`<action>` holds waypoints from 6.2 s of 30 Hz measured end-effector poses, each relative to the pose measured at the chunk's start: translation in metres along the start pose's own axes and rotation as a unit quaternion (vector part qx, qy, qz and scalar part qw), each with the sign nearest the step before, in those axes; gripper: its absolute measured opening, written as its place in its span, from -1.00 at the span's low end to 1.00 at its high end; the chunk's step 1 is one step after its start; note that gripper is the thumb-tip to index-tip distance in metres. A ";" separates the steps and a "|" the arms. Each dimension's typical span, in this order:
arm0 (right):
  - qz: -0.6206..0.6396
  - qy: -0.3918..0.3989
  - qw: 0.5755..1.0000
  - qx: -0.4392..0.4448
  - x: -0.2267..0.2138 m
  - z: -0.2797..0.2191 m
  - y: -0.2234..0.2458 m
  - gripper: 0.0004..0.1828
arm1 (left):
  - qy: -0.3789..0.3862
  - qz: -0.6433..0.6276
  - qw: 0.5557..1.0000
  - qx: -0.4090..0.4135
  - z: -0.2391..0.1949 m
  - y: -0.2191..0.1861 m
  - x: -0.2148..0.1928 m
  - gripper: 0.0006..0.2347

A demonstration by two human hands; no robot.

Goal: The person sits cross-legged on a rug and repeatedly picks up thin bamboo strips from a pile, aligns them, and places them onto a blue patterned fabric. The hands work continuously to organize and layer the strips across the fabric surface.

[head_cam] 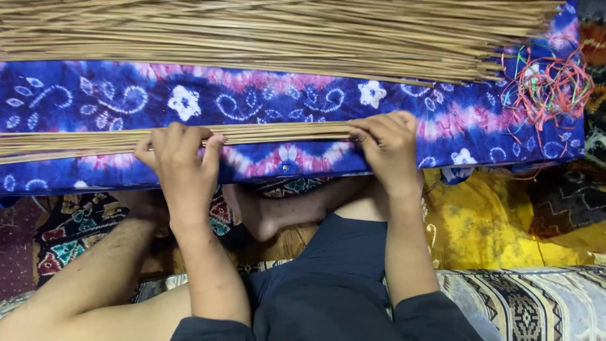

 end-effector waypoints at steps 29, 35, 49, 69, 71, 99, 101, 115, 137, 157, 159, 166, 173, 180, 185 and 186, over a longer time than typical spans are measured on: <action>0.059 0.025 0.996 0.065 -0.013 -0.029 -0.057 -0.61 | 0.033 -0.101 0.994 -0.006 0.000 -0.003 0.039 -0.68; 0.050 0.002 0.998 0.046 -0.014 -0.029 -0.053 -0.64 | 0.019 -0.108 0.994 -0.015 -0.003 0.003 0.044 -0.66; 0.008 0.001 1.000 0.028 -0.009 -0.039 -0.058 -0.55 | -0.003 -0.113 0.993 -0.025 -0.003 0.007 0.047 -0.65; -0.086 -0.031 0.996 0.018 -0.010 -0.051 -0.025 -0.67 | -0.020 -0.093 0.995 -0.021 -0.002 0.003 0.042 -0.63; -0.084 -0.030 0.996 0.021 -0.011 -0.047 -0.024 -0.66 | -0.021 -0.093 0.995 -0.020 -0.003 0.003 0.042 -0.63; -0.089 -0.042 0.995 0.030 -0.008 -0.049 -0.053 -0.72 | 0.044 -0.078 0.993 0.082 -0.002 -0.083 0.085 -0.78; -0.087 -0.041 0.995 0.029 -0.007 -0.051 -0.056 -0.71 | 0.047 -0.077 0.993 0.078 -0.001 -0.084 0.086 -0.78; -0.140 0.058 0.983 0.099 -0.019 -0.070 -0.060 -0.46 | 0.065 -0.106 0.991 0.048 0.003 -0.082 0.084 -0.78; -0.183 0.064 0.980 0.053 -0.009 -0.070 -0.052 -0.26 | 0.031 -0.025 0.996 0.086 -0.003 -0.091 0.088 -0.74; -0.180 0.043 0.982 0.050 -0.008 -0.073 -0.060 -0.24 | 0.024 -0.049 0.995 0.082 -0.003 -0.091 0.091 -0.73; -0.164 0.041 0.984 0.058 -0.010 -0.073 -0.058 -0.25 | 0.021 -0.046 0.995 0.082 -0.003 -0.090 0.092 -0.73; -0.137 0.064 0.986 0.064 -0.015 -0.072 -0.055 -0.13 | 0.027 -0.053 0.996 0.071 -0.004 -0.088 0.094 -0.74; -0.083 0.050 0.991 0.087 -0.019 -0.067 -0.052 -0.13 | 0.025 -0.049 0.996 0.065 -0.005 -0.085 0.098 -0.72; -0.057 0.027 0.998 -0.025 0.009 -0.034 -0.021 -0.63 | 0.018 -0.050 0.996 0.067 -0.005 -0.084 0.100 -0.70; -0.018 0.062 0.997 0.036 0.027 -0.029 -0.010 -0.64 | 0.019 -0.053 0.996 0.062 -0.005 -0.082 0.100 -0.70; -0.018 0.059 0.997 0.048 0.027 -0.029 -0.011 -0.65 | 0.018 -0.057 0.996 0.063 -0.006 -0.083 0.100 -0.71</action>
Point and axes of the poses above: each hand's wrist, its own z-axis towards the middle knuckle, its own x-axis out of the palm, y = z × x, the point moved 9 cm from there along z, towards the middle knuckle, and after that the axes turned 4 degrees about z, right-handed, at the moved point
